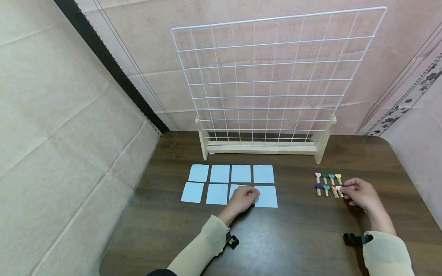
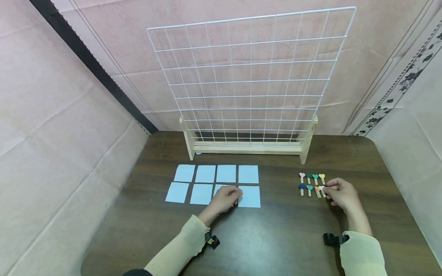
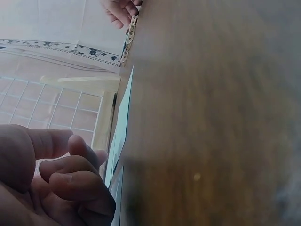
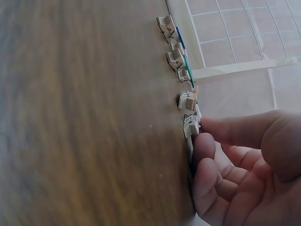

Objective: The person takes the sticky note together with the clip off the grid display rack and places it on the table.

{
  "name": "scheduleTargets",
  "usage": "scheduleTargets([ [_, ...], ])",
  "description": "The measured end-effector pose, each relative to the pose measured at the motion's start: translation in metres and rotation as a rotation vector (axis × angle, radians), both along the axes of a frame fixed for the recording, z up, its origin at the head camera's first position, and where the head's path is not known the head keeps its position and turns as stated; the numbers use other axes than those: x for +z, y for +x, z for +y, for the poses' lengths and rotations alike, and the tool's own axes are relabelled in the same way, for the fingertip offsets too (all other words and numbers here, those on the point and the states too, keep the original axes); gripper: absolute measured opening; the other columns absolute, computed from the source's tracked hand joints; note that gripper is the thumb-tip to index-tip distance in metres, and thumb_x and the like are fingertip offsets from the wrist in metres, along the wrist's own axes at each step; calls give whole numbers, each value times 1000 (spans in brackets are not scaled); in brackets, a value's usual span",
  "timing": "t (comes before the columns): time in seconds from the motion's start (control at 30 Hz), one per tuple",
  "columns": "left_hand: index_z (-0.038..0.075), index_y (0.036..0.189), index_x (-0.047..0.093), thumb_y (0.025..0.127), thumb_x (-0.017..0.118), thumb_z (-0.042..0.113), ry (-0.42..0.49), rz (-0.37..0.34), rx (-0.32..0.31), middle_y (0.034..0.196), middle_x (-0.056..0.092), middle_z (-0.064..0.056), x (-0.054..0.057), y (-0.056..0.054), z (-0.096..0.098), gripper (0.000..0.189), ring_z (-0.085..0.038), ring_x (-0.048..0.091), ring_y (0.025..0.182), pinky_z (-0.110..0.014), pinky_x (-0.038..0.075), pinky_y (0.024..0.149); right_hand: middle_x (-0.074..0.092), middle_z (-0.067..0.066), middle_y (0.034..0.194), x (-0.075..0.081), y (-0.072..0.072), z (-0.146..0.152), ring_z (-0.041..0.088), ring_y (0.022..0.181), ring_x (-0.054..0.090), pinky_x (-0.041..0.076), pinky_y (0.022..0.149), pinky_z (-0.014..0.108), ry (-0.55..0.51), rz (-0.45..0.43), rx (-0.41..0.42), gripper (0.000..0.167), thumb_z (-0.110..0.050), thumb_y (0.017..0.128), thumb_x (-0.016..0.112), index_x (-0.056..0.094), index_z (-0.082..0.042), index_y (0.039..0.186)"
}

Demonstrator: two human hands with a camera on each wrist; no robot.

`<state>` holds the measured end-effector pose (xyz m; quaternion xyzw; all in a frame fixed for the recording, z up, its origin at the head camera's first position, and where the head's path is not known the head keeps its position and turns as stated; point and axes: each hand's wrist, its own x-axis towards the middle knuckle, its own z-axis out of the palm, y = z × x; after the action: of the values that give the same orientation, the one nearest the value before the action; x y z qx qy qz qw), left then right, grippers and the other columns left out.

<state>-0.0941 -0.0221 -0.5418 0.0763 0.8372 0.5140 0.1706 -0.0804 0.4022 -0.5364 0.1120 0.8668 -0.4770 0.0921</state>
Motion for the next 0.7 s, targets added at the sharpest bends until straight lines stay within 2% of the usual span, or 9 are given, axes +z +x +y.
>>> scheduleTargets([
  [0.2,11,99,78,108,62,30,15,-14,6,71,65,-1,0,1,0,27,-11,54,61,-29,48,69,62,2,81,1,0,-1,11,66,59,55,55,31,0,-5,-38,21,-9,106,57,46,9,107],
  [0.37,10,96,77,108,62,31,20,-14,3,71,65,-1,-2,1,-1,28,-11,53,60,-28,48,70,62,0,77,-1,-1,1,11,64,59,54,54,31,-10,-27,-69,21,-10,107,57,46,8,106],
  [0.57,8,107,78,108,61,30,41,3,8,74,69,-2,0,5,-9,28,-11,59,64,-29,50,76,63,4,81,-1,4,-3,13,68,61,57,57,34,1,-33,-93,35,-25,110,54,49,9,113],
  [0.7,7,115,78,108,61,29,53,44,22,78,71,-5,5,8,-20,28,-11,58,64,-30,49,75,65,9,83,3,11,-11,16,68,61,57,58,35,40,-2,-82,45,-36,111,52,52,9,116],
])
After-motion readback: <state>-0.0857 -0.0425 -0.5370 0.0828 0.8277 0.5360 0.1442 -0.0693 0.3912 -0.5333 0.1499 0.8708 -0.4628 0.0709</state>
